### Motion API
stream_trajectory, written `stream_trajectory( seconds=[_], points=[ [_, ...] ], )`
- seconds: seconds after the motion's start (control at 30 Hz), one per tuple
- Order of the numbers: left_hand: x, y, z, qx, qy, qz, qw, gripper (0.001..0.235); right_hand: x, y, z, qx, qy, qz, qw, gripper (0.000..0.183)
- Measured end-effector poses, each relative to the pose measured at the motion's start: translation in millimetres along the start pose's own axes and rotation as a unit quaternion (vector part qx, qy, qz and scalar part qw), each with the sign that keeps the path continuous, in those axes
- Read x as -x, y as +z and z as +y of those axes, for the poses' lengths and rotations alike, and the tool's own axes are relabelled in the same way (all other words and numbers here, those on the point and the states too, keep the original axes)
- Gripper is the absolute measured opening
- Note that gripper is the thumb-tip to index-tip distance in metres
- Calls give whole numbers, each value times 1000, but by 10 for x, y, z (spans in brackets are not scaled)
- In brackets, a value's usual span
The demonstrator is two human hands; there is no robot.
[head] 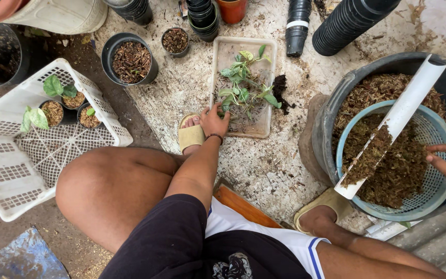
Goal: The person plants small seedlings into a long white PVC planter filled with soil. They place each seedling into the soil, add more soil around the roots, and use a small container to pour additional soil into the planter.
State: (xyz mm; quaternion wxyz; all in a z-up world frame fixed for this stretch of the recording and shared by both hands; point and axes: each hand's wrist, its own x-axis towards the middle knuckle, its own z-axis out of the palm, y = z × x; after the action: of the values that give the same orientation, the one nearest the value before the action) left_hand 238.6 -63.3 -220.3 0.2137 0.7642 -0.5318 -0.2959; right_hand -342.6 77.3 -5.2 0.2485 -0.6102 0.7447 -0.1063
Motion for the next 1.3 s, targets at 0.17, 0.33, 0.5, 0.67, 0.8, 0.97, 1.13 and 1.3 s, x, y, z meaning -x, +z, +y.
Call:
stream_trajectory(
  seconds=[0.17,0.33,0.5,0.67,0.8,0.97,1.13,1.3],
  points=[
    [50,-76,68,41,-3,24,999,39,10,0,-76,18,6,-1,1000,33],
    [77,-267,163,105,-33,28,993,36,12,-1,-104,86,0,7,996,35],
    [62,-395,233,244,-6,71,967,40,1,41,-4,52,0,4,999,37],
    [54,-454,275,304,-21,37,952,42,50,57,44,44,10,6,999,37],
    [8,-380,250,144,-5,63,988,36,107,42,-18,-12,-7,12,1000,36],
    [-63,-251,270,10,62,81,995,33,171,6,-116,32,21,8,999,36],
    [-76,-109,268,-27,90,66,993,15,173,-10,-93,43,18,6,999,36],
    [94,-70,284,-39,134,80,987,13,136,18,48,99,29,5,995,37]
  ],
)
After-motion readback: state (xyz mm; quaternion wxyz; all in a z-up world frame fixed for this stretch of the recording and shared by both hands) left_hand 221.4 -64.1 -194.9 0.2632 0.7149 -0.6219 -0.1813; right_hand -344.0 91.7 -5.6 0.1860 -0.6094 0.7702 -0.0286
